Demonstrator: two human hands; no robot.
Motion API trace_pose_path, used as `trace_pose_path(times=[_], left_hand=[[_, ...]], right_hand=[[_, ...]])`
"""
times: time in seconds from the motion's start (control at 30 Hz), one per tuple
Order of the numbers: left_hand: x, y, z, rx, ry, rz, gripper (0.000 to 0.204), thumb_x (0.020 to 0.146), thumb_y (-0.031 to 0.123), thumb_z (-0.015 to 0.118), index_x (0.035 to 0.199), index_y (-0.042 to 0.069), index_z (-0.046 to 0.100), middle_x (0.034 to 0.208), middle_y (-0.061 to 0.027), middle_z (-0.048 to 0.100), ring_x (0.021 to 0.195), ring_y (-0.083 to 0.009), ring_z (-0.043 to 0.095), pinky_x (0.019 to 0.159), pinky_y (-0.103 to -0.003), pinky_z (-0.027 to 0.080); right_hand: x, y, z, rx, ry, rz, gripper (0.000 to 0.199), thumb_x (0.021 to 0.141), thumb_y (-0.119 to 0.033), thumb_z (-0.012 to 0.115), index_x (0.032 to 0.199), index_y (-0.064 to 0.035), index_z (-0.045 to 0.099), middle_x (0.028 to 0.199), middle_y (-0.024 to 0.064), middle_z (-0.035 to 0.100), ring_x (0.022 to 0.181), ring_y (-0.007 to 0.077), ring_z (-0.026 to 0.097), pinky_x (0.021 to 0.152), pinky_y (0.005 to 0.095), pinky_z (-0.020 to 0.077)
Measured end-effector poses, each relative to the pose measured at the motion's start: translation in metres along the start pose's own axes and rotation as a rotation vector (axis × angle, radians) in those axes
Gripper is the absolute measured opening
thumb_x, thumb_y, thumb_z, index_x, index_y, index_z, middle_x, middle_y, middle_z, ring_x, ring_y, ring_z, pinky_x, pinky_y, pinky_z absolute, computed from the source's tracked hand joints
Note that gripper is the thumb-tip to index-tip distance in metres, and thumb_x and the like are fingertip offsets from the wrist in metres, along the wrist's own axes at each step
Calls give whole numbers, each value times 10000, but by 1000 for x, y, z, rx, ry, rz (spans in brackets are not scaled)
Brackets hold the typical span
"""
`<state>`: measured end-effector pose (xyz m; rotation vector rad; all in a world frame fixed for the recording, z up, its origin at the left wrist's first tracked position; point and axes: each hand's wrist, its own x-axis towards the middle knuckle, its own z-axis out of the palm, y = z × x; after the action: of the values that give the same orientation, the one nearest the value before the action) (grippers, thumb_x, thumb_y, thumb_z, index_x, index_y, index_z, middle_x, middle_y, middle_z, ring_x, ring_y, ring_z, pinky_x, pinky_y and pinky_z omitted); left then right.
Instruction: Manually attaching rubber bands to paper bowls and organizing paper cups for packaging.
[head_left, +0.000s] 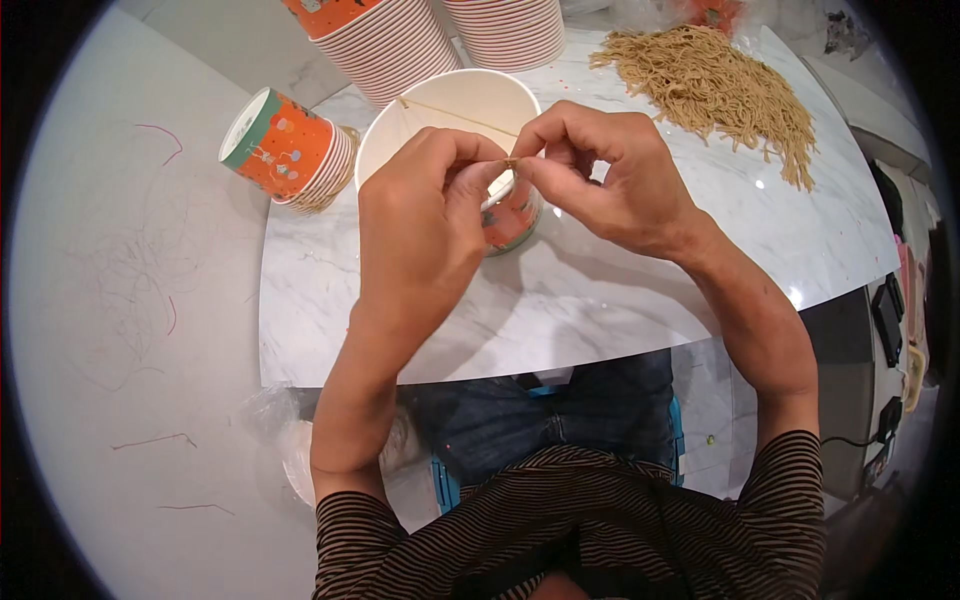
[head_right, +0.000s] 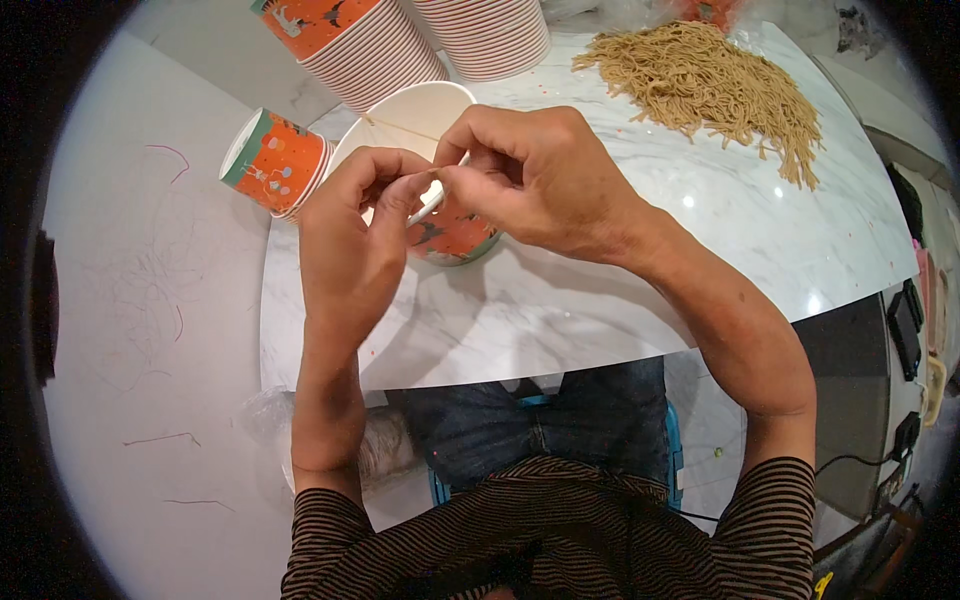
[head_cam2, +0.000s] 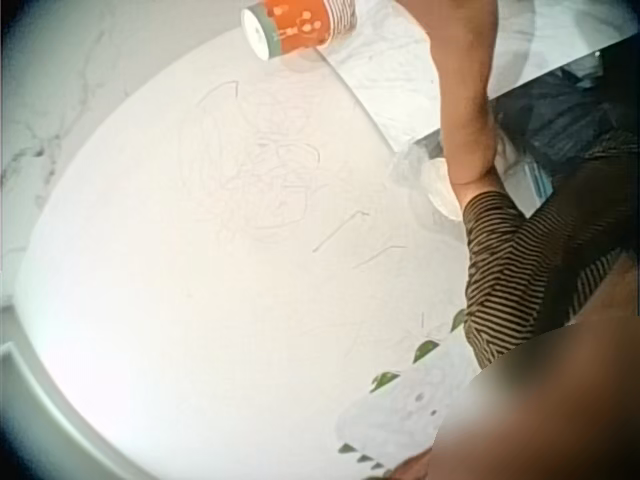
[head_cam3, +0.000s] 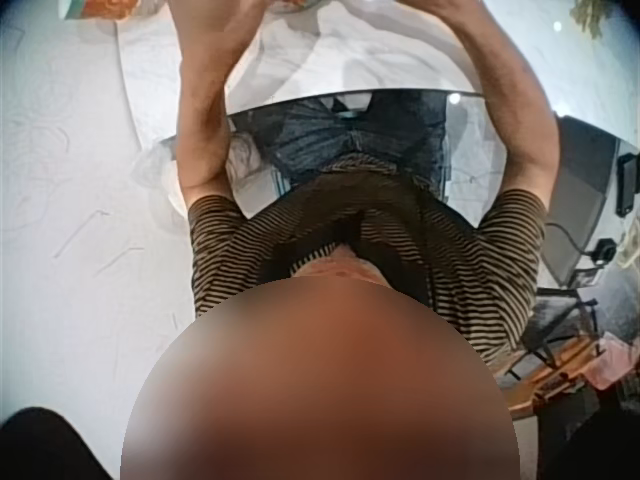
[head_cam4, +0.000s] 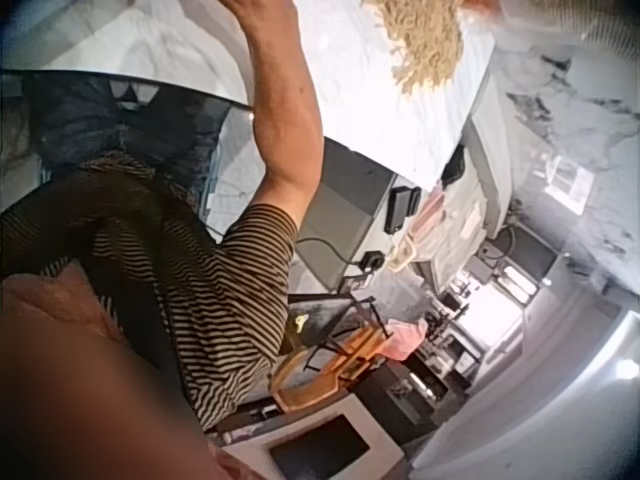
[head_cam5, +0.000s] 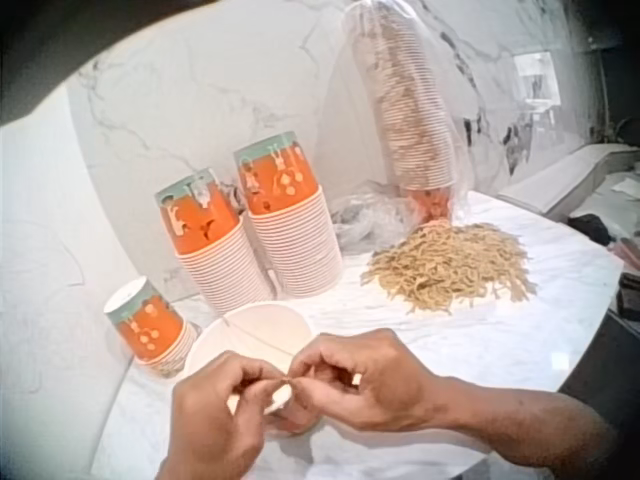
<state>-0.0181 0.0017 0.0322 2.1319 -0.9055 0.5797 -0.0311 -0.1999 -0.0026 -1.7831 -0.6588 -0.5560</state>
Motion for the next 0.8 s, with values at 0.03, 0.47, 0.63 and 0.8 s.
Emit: trace_pose_path(times=[0.03,0.47,0.63,0.8], left_hand=[[2,3,-3,-179,-76,-183,69,943,-9,674,1007,-23,695,869,-92,735,723,-140,691,619,-295,537],[21,6,-26,-558,-391,-567,181,1000,156,682,1042,-20,701,901,7,674,783,-47,586,677,-210,516],[21,0,-24,-571,-369,-529,185,1000,137,668,1030,-41,707,912,-35,720,794,-64,636,626,-221,510],[20,8,-23,-533,-348,-565,170,994,147,685,1011,-18,720,879,16,687,771,-43,585,684,-205,482]], right_hand=[[1,0,-1,-19,10,6,59,918,-39,702,966,-7,698,651,-19,588,599,36,516,545,229,425],[0,6,-3,19,13,-44,91,900,-14,670,989,-24,685,650,-41,536,591,39,478,533,238,391],[-1,9,-3,-5,-3,-37,113,893,-3,658,986,-18,721,639,-45,537,584,34,470,526,233,378],[-1,8,-5,11,-31,-19,148,898,0,657,1018,-1,744,662,-50,565,603,26,481,530,229,381]])
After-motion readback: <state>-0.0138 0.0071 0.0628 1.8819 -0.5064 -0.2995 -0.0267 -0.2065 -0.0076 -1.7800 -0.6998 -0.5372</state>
